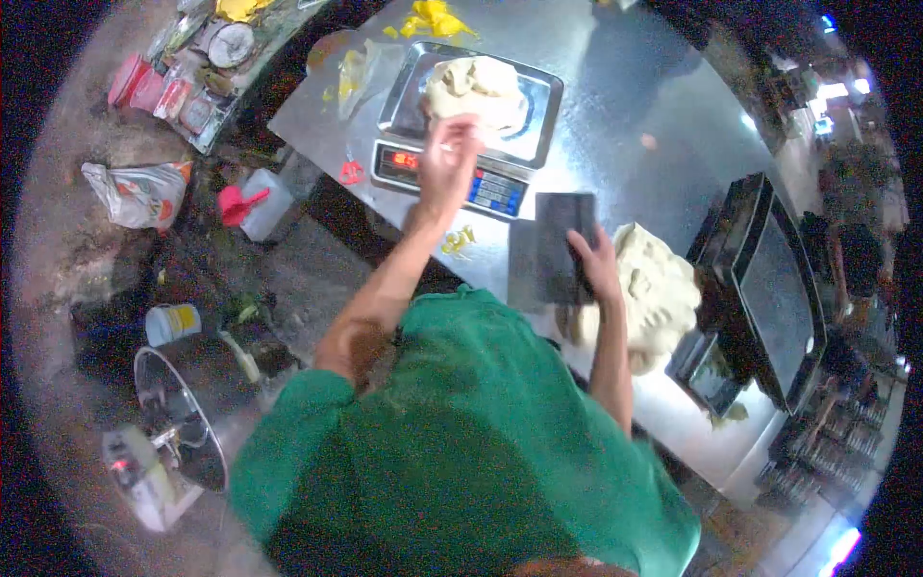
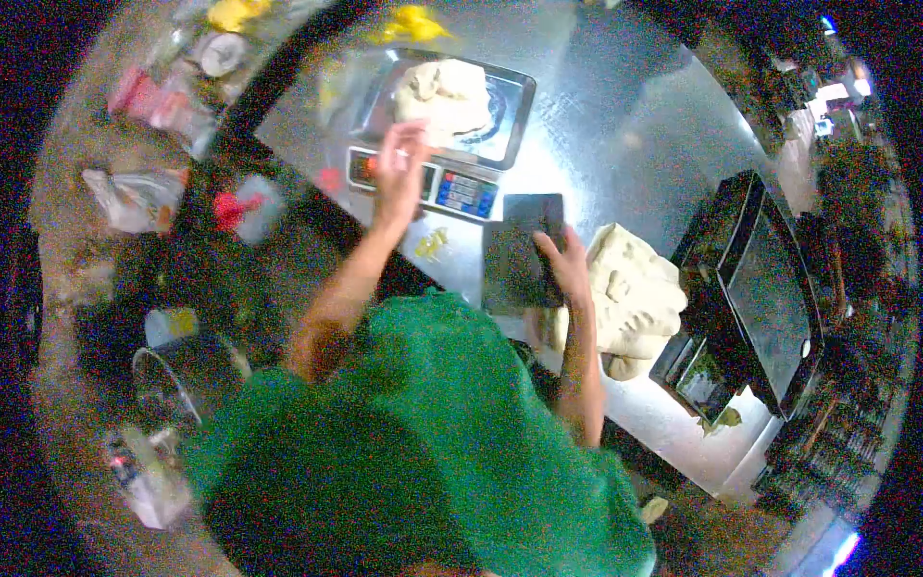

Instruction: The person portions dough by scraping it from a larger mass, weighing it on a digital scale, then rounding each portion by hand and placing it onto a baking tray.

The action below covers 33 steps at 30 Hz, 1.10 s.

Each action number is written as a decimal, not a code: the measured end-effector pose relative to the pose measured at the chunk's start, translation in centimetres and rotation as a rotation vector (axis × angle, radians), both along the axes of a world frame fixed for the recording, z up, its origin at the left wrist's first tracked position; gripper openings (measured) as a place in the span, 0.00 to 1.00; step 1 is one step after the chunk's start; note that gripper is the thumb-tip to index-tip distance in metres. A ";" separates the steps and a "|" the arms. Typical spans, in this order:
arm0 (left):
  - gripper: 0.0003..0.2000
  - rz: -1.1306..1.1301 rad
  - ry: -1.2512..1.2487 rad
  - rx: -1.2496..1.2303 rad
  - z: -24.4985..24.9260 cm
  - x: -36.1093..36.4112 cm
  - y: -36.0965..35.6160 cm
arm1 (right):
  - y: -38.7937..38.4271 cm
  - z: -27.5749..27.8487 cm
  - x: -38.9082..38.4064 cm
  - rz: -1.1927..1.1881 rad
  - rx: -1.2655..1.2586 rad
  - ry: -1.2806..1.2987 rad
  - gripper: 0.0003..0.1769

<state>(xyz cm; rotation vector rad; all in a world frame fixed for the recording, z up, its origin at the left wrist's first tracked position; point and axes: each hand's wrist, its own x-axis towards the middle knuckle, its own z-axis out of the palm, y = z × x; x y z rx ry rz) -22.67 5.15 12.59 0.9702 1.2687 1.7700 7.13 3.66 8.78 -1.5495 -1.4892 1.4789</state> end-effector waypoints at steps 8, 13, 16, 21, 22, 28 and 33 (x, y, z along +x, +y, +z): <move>0.18 -0.686 0.183 0.017 -1.9 22.2 -3.9 | -15.5 -3.7 17.3 -0.982 0.214 0.232 0.26; 0.26 -0.820 1.131 0.251 -11.0 29.4 -7.4 | -19.4 -5.3 23.2 -1.167 0.179 0.206 0.26; 0.26 -0.828 1.385 0.233 -12.1 31.0 -8.5 | -18.3 -4.3 23.7 -1.207 0.182 0.114 0.28; 0.20 -1.143 0.731 0.050 -11.7 29.0 -5.3 | -12.0 -3.8 22.8 -0.947 0.271 0.177 0.30; 0.19 -1.114 0.731 0.018 -10.4 27.6 -5.3 | -10.7 -3.9 22.8 -0.895 0.227 0.047 0.34; 0.13 -0.687 0.645 -0.027 -7.1 14.1 -4.0 | -3.4 -0.7 18.3 -0.888 0.447 -0.324 0.28; 0.11 -0.168 0.857 -0.069 -6.0 2.1 -0.1 | 4.7 0.8 4.1 -0.148 0.461 -0.097 0.14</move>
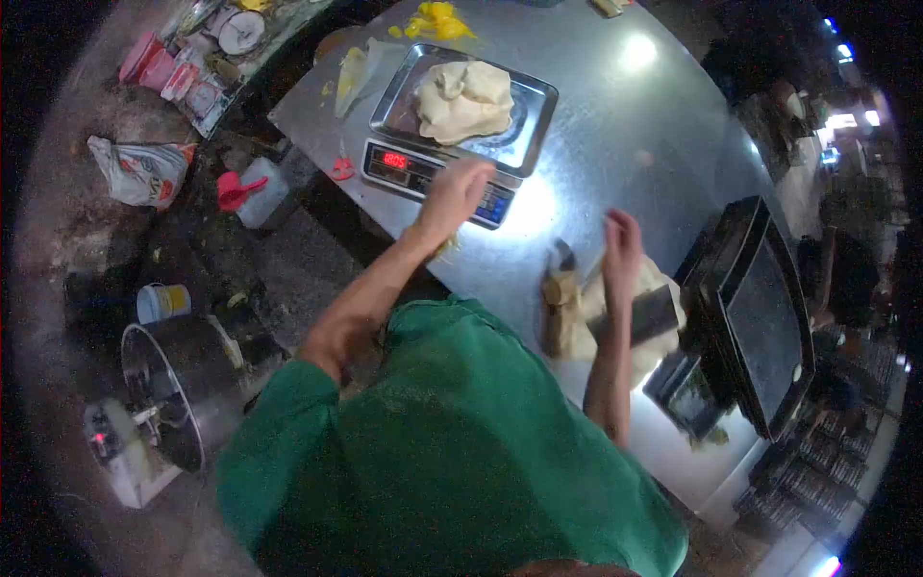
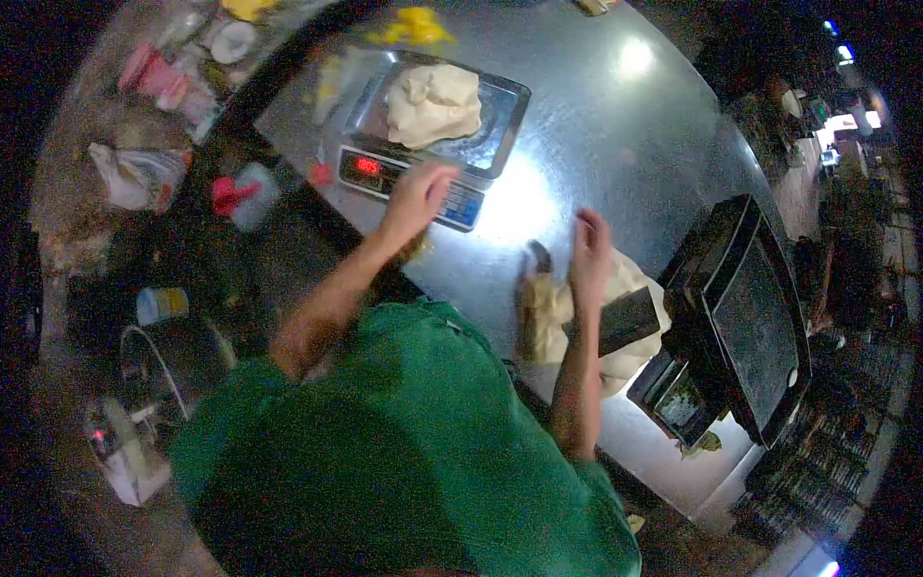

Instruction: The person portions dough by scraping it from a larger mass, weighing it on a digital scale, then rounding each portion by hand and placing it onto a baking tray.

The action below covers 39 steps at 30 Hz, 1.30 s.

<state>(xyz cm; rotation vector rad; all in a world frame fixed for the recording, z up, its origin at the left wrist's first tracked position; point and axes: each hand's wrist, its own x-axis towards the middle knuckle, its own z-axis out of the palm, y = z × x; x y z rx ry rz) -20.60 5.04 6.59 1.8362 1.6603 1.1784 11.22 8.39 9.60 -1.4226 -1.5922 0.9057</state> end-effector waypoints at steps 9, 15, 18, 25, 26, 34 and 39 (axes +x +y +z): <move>0.17 -0.007 0.366 -0.169 -0.9 -4.7 2.1 | 11.7 0.2 -23.1 0.784 0.663 -0.573 0.41; 0.15 -0.135 0.452 -0.176 -2.0 -5.2 4.1 | 13.6 -2.7 -25.5 0.644 0.653 -0.542 0.39; 0.12 -0.052 0.597 -0.041 -2.4 -4.0 4.8 | 13.6 -4.3 -26.4 0.487 0.492 -0.488 0.35; 0.12 -0.094 0.679 -0.197 -2.8 -2.2 7.2 | 14.4 -0.2 -26.4 0.074 -0.211 0.306 0.21; 0.12 -0.090 0.619 -0.188 -2.3 -2.6 8.1 | 14.1 1.9 -25.7 0.018 -0.266 0.368 0.20; 0.21 -0.319 0.292 -0.232 -7.9 -8.7 12.4 | 9.0 11.0 -15.7 -0.175 -0.277 0.973 0.13; 0.21 -0.357 -1.057 -0.776 6.3 0.8 4.8 | 1.0 12.5 -10.6 -0.284 -0.110 0.650 0.13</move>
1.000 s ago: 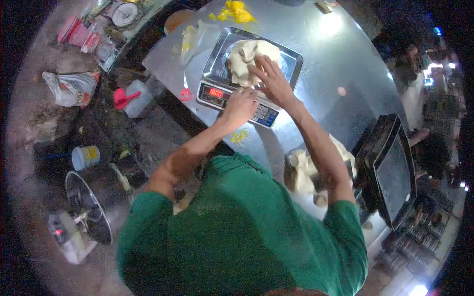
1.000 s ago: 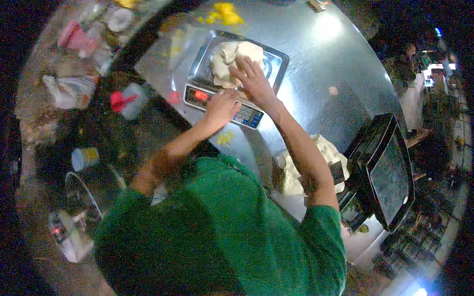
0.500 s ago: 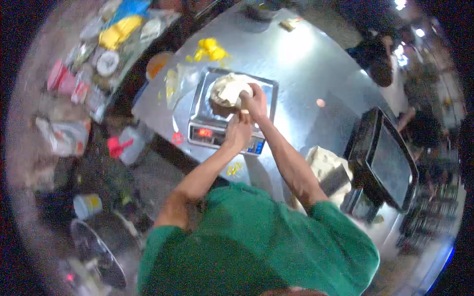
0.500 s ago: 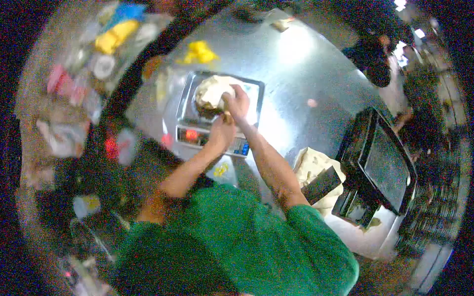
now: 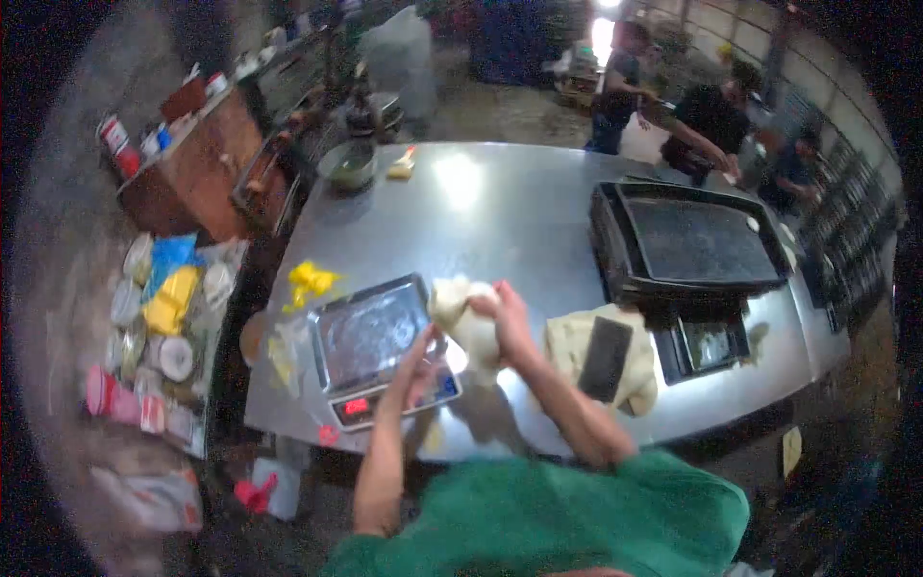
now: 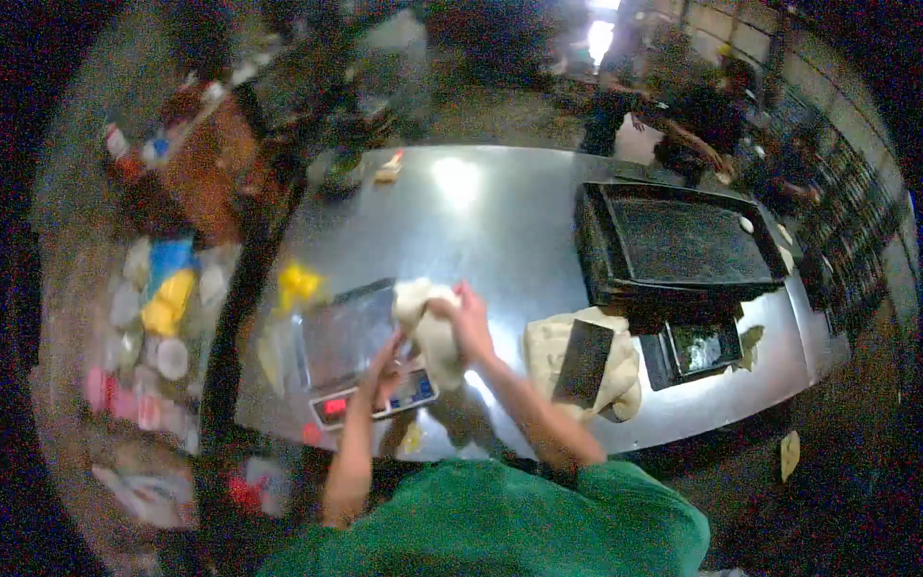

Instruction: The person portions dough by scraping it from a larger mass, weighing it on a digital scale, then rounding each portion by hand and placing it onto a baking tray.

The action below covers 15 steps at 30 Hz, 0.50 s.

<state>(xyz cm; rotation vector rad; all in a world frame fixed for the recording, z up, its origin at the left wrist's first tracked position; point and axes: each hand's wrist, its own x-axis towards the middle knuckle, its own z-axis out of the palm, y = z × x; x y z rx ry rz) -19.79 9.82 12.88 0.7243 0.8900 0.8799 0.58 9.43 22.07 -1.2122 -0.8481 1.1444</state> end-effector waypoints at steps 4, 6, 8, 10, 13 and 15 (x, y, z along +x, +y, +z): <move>0.23 -0.138 -0.419 -0.194 -0.9 6.8 -5.0 | -7.0 -2.5 2.5 0.401 -0.130 0.193 0.32; 0.25 -0.244 -0.477 -0.208 -1.4 9.1 -6.5 | -10.4 1.2 4.8 0.568 -0.252 0.245 0.48; 0.26 -0.289 -0.488 -0.232 -1.7 10.9 -8.2 | -12.9 1.4 8.6 0.696 -0.434 0.444 0.45; 0.28 -0.291 -0.478 -0.243 -1.8 12.6 -9.8 | -13.9 0.5 11.7 0.857 -0.386 0.529 0.41; 0.30 -0.191 -0.465 -0.219 -1.2 14.9 -12.0 | -14.1 -5.1 15.7 0.884 -0.266 0.544 0.33; 0.31 -0.062 -0.433 -0.182 -0.4 16.7 -13.0 | -14.9 -3.9 17.9 0.781 -0.258 0.536 0.28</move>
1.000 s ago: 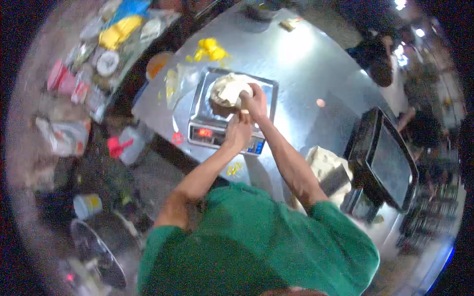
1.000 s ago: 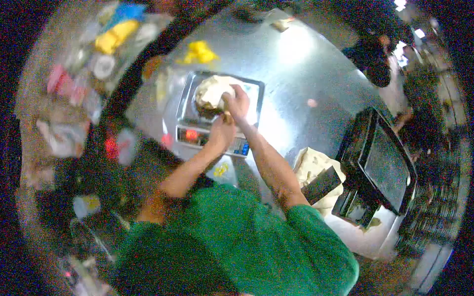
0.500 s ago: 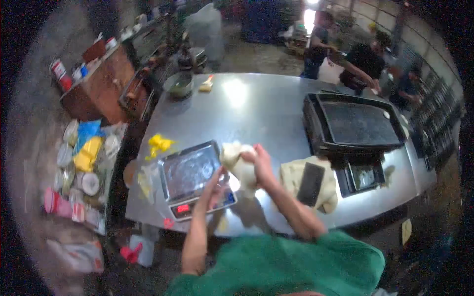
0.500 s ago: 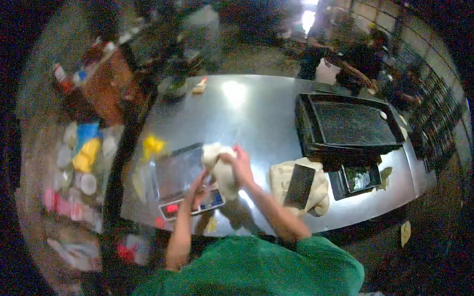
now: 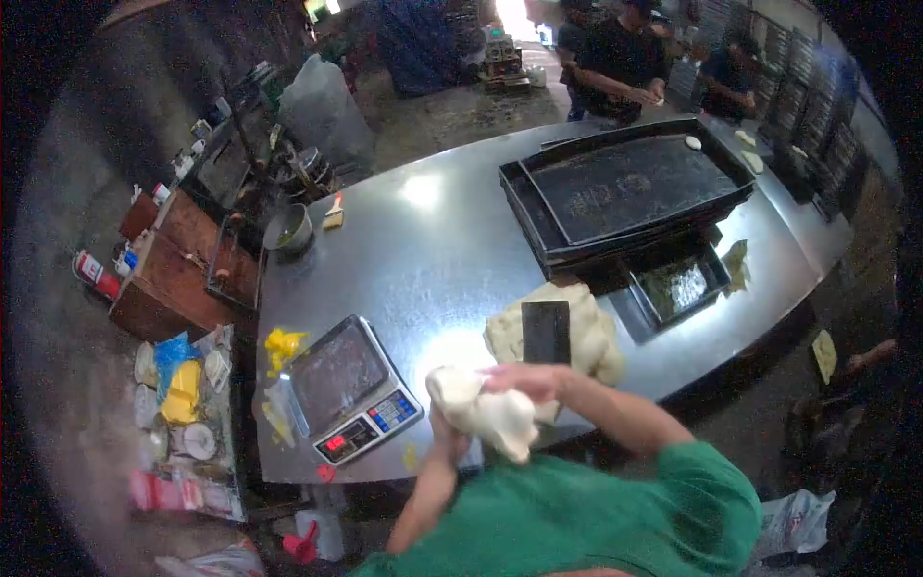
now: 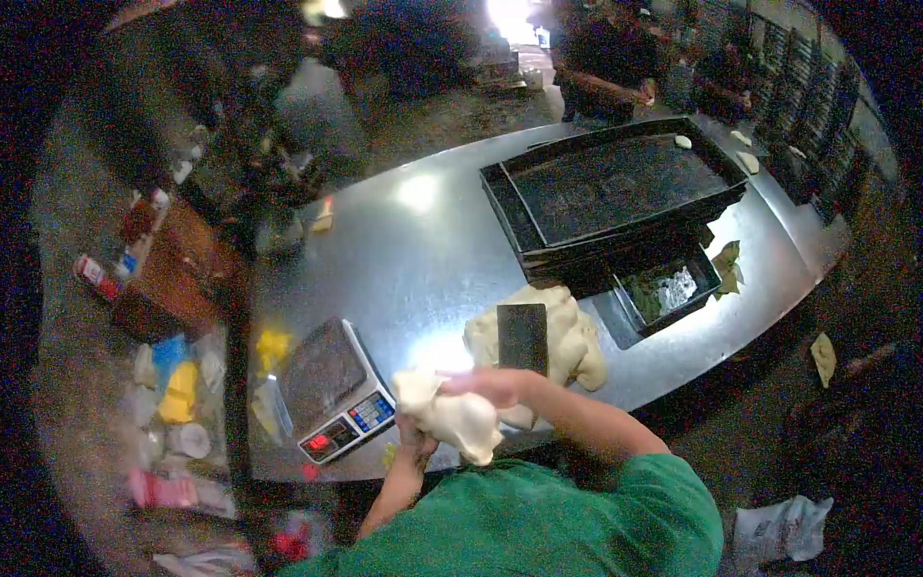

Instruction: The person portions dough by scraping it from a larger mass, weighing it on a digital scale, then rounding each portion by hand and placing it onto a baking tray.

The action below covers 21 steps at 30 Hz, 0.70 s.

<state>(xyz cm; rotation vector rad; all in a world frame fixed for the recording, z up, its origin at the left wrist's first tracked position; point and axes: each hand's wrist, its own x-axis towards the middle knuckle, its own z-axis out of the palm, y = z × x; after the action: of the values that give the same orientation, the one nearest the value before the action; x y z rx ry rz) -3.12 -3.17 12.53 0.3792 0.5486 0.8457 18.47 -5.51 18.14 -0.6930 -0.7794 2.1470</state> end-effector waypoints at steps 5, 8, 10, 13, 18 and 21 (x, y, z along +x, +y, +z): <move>0.32 0.205 0.274 0.009 0.6 3.0 0.2 | -1.3 -4.4 5.9 -0.322 -0.016 -0.302 0.37; 0.32 0.160 0.427 -0.031 3.5 5.5 -1.6 | -4.3 -5.9 4.0 -0.525 -0.053 -0.408 0.40; 0.34 0.029 0.423 0.006 4.2 6.7 -3.6 | -4.5 -7.2 1.0 -0.539 -0.016 -0.336 0.39; 0.41 -0.143 0.369 0.041 4.7 6.8 -4.1 | -4.5 -4.2 1.5 -0.584 -0.172 -0.211 0.33; 0.53 -0.338 0.219 -0.025 1.5 2.1 -1.7 | -1.5 0.9 3.2 -0.687 -0.154 -0.399 0.23; 0.59 -0.268 0.448 0.121 6.1 0.3 -1.5 | -0.5 3.9 2.3 -0.902 0.054 -0.255 0.22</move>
<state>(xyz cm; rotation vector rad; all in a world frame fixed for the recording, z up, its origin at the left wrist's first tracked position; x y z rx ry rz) -2.85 -4.72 18.58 0.7455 0.8412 0.5350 20.73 -6.03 22.08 -1.0527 -0.4986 1.2313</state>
